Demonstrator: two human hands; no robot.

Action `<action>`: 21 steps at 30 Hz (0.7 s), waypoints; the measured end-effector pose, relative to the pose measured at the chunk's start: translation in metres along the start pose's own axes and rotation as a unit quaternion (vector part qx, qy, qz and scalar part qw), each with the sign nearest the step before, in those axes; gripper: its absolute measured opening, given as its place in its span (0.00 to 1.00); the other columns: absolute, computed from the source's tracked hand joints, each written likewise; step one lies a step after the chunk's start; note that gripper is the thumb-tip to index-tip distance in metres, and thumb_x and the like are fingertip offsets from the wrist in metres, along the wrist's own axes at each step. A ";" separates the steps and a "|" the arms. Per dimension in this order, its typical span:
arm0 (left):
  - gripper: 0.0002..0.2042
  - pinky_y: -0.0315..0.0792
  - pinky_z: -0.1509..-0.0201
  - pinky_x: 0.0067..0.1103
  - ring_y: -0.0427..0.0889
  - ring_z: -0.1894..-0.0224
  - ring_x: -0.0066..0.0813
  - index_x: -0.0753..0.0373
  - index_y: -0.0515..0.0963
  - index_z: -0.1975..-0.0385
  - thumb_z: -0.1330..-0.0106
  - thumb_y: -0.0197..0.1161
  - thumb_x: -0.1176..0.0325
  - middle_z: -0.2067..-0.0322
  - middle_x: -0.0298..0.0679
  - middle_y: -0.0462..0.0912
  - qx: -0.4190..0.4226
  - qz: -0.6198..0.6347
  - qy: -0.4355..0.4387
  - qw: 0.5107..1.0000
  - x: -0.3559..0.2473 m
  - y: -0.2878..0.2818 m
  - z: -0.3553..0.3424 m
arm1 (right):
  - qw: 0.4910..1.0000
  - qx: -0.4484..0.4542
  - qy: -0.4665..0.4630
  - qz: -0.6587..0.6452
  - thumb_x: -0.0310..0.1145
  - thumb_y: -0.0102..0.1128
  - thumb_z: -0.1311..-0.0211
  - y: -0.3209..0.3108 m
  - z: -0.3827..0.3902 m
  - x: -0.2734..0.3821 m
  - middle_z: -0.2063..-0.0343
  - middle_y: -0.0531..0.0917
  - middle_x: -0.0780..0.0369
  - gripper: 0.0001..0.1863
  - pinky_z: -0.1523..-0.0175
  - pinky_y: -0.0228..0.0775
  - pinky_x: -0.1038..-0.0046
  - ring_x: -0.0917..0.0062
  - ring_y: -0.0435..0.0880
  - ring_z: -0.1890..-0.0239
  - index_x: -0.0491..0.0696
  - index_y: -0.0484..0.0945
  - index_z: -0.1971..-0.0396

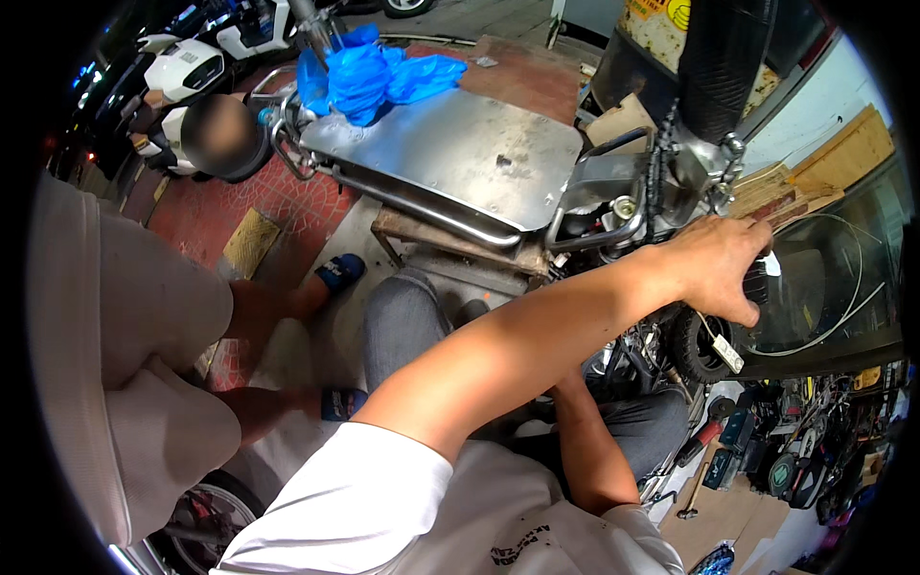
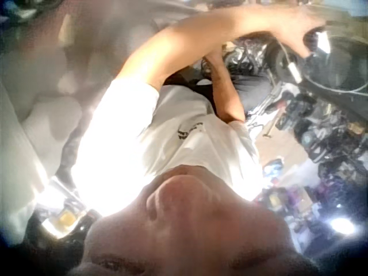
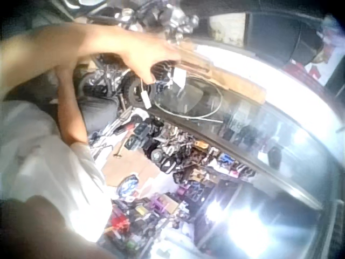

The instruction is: The person uses a screwdriver to loosen and remove a bolt from a scooter engine cylinder head. They then retrieve a socket wrench from a toolbox and use it to unscrew and remove the cylinder head cover, exposing the internal components.

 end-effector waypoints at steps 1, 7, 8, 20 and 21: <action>0.42 0.78 0.36 0.40 0.84 0.42 0.57 0.73 0.73 0.42 0.53 0.79 0.51 0.46 0.59 0.83 0.005 -0.001 0.000 1.000 0.001 0.002 -0.001 | 0.999 -0.013 0.026 -0.041 0.34 0.70 0.30 -0.003 0.006 -0.013 0.40 0.82 0.57 0.24 0.35 0.73 0.64 0.69 0.79 0.37 0.43 0.78 0.38; 0.44 0.86 0.50 0.35 0.92 0.54 0.50 0.71 0.80 0.43 0.57 0.83 0.44 0.56 0.57 0.90 -0.067 -0.063 0.045 0.995 0.010 -0.006 0.005 | 0.946 -0.155 0.260 -0.115 0.32 0.71 0.35 -0.028 0.064 -0.045 0.72 0.84 0.68 0.06 0.71 0.57 0.80 0.87 0.70 0.77 0.46 0.85 0.62; 0.40 0.86 0.49 0.34 0.91 0.54 0.46 0.70 0.81 0.45 0.54 0.81 0.48 0.57 0.56 0.90 -0.039 -0.018 0.058 0.997 -0.006 -0.001 0.012 | 0.945 -0.161 0.249 -0.141 0.31 0.71 0.36 -0.039 0.076 -0.057 0.71 0.84 0.66 0.07 0.72 0.57 0.80 0.87 0.71 0.76 0.46 0.84 0.61; 0.24 0.85 0.50 0.27 0.91 0.63 0.34 0.68 0.86 0.52 0.42 0.76 0.55 0.61 0.46 0.91 0.081 -0.092 -0.309 0.943 -0.013 0.028 -0.024 | 0.913 -0.297 0.233 -0.157 0.28 0.65 0.35 -0.054 0.180 -0.115 0.67 0.86 0.62 0.15 0.75 0.62 0.79 0.82 0.75 0.77 0.43 0.83 0.49; 0.22 0.85 0.47 0.28 0.91 0.61 0.34 0.67 0.86 0.53 0.41 0.74 0.56 0.59 0.46 0.92 0.060 -0.090 -0.246 0.963 -0.010 0.021 -0.017 | 0.926 -0.241 0.263 -0.120 0.27 0.61 0.32 -0.054 0.174 -0.106 0.64 0.88 0.60 0.14 0.74 0.63 0.79 0.81 0.75 0.76 0.42 0.83 0.49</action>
Point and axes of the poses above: each hand's wrist, its own z-axis away from the middle knuckle, its own y-axis out of the palm, x = y × z, the point moved 6 cm from there along -z, towards the middle knuckle
